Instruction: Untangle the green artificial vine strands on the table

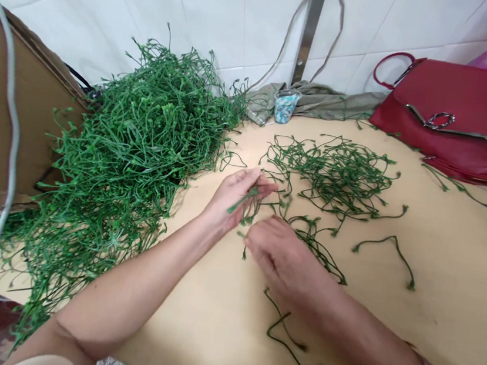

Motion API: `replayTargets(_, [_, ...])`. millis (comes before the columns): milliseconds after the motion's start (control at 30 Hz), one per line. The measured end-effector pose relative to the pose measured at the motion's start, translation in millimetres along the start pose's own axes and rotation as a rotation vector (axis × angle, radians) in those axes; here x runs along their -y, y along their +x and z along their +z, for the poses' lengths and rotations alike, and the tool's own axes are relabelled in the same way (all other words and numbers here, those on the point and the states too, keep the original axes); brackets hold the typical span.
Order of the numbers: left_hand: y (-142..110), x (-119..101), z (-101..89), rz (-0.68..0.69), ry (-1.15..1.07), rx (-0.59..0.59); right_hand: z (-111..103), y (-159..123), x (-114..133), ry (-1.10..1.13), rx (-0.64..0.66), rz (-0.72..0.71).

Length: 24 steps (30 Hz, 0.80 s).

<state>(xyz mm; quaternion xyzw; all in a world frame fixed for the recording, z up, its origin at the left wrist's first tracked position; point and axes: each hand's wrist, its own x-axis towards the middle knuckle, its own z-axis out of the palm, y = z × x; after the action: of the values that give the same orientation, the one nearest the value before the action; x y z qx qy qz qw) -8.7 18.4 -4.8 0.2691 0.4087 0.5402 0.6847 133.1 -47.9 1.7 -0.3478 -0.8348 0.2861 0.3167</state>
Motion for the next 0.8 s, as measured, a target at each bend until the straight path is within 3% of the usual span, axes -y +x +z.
replayTargets(133, [-2.3, 1.7, -0.3, 0.024, 0.054, 0.137, -10.7, -0.2, -2.6, 0.076, -0.272, 0.362])
replayTargets(200, [-3.9, 3.1, 0.7, 0.011, 0.087, 0.203, -17.2, 0.8, -6.2, 0.156, -0.366, 0.444])
replayTargets(300, [-6.0, 4.8, 2.9, 0.002, 0.109, 0.254, -20.1, 3.1, -7.7, 0.263, -0.299, 0.449])
replayTargets(400, [-7.3, 6.1, 5.0, 0.000, 0.121, 0.286, -16.9, 4.2, -7.4, 0.204, -0.215, 0.462])
replayTargets(500, [-6.9, 6.6, 5.3, 0.008, 0.106, 0.305, -14.6, 3.5, -9.7, 0.191, -0.225, 0.487])
replayTargets(800, [-0.6, 6.3, -0.1, 0.002, 0.047, 0.201, -23.2, 3.7, -13.2, 0.297, -0.202, 0.439])
